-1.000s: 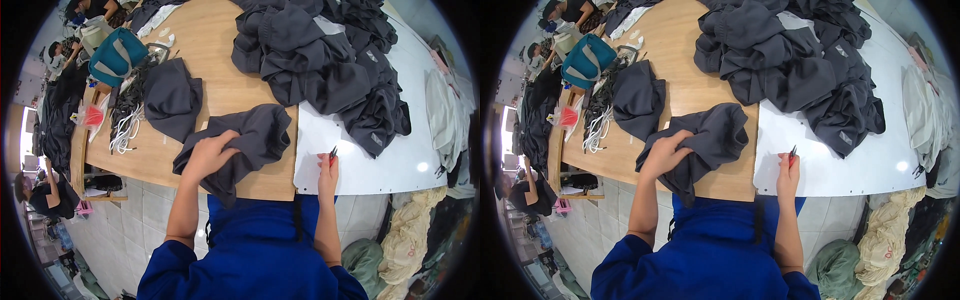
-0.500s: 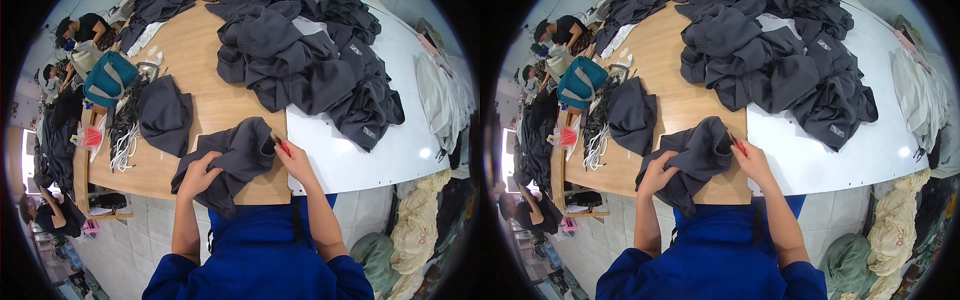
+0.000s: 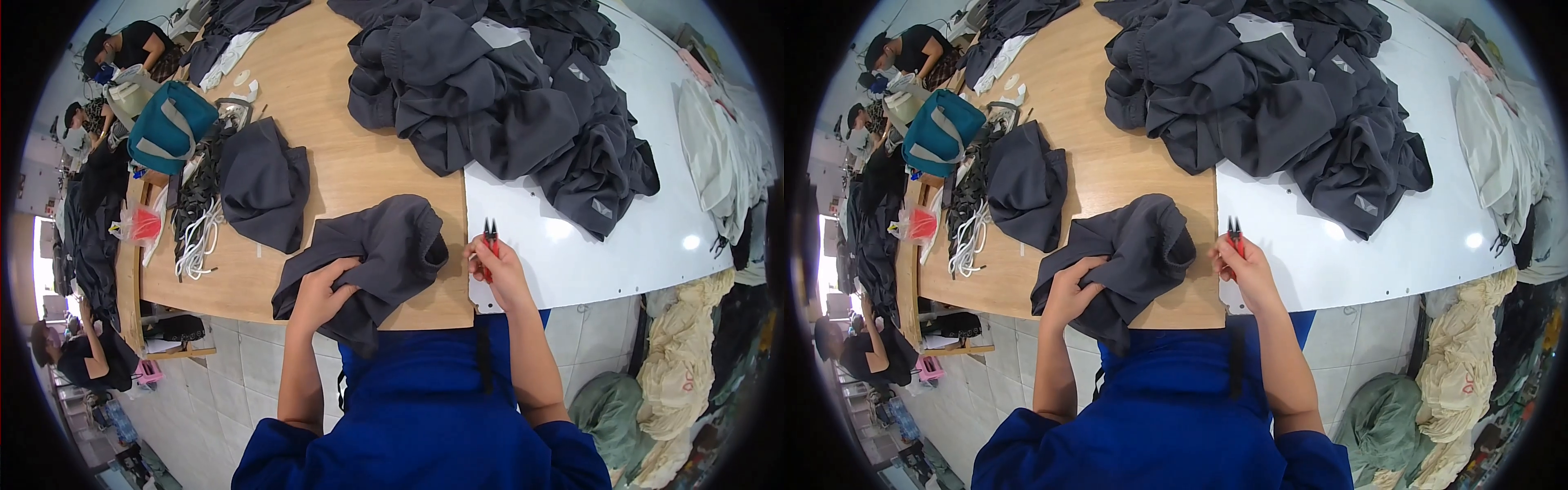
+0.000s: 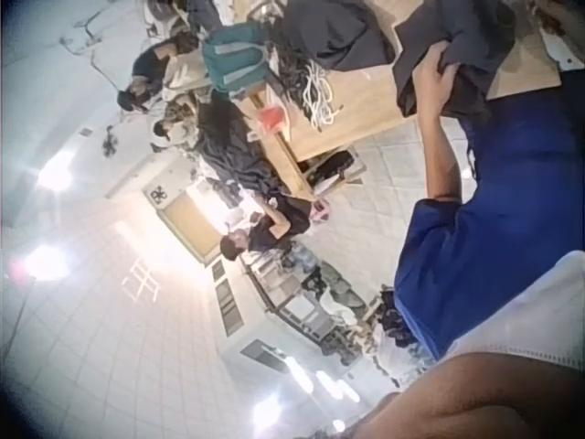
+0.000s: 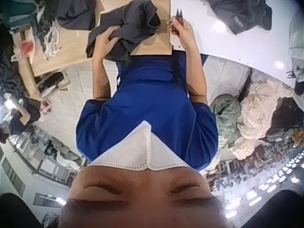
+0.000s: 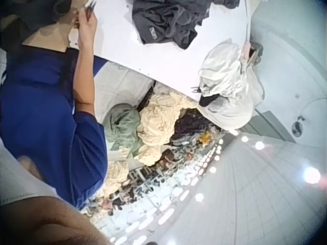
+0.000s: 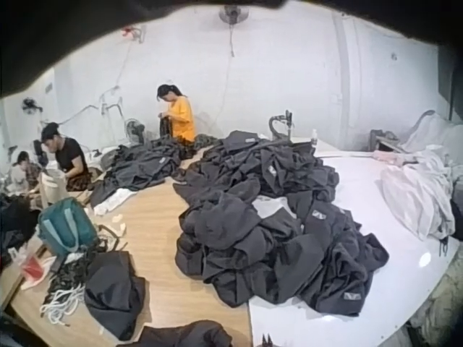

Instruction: The recorder uses small clippers to trim loose threads from a pair of dark grey trousers.

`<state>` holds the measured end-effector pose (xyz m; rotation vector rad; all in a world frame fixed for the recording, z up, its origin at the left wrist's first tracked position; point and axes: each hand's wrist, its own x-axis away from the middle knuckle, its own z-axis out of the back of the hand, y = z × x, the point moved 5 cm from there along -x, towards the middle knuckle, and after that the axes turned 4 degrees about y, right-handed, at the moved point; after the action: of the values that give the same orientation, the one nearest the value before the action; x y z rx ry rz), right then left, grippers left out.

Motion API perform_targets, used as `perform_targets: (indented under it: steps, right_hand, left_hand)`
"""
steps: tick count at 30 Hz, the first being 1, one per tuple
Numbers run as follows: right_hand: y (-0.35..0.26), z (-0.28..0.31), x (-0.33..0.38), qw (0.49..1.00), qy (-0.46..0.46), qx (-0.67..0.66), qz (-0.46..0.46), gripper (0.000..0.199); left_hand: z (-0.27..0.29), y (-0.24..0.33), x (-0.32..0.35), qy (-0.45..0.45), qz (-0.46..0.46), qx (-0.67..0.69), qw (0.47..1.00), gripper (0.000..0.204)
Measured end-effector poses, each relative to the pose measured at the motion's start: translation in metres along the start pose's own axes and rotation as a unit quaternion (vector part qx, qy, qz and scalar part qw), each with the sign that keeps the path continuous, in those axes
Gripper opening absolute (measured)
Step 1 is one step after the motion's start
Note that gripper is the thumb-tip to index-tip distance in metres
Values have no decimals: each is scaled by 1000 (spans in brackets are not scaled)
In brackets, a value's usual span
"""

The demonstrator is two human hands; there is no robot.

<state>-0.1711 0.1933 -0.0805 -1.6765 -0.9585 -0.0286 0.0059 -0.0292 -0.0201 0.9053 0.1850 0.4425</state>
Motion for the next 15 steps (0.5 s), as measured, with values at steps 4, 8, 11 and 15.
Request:
perform_targets:
  steps: [4, 8, 11, 15]
  right_hand:
    - [-4, -24, 0, 991, -63, 115, -17, 23]
    - [9, -45, -3, 977, -122, 151, -83, 29]
    - [20, -53, -2, 981, -154, 120, 13, 29]
    - [10, -54, 19, 975, -109, 171, 92, 17]
  left_hand:
    - [-2, 2, 1, -16, -30, -12, 999, 35]
    - [-3, 4, 4, -9, 11, -11, 1000, 35]
    - [4, 21, 7, 95, -80, -69, 990, 23]
    - [11, 39, 21, 364, -103, 21, 926, 11]
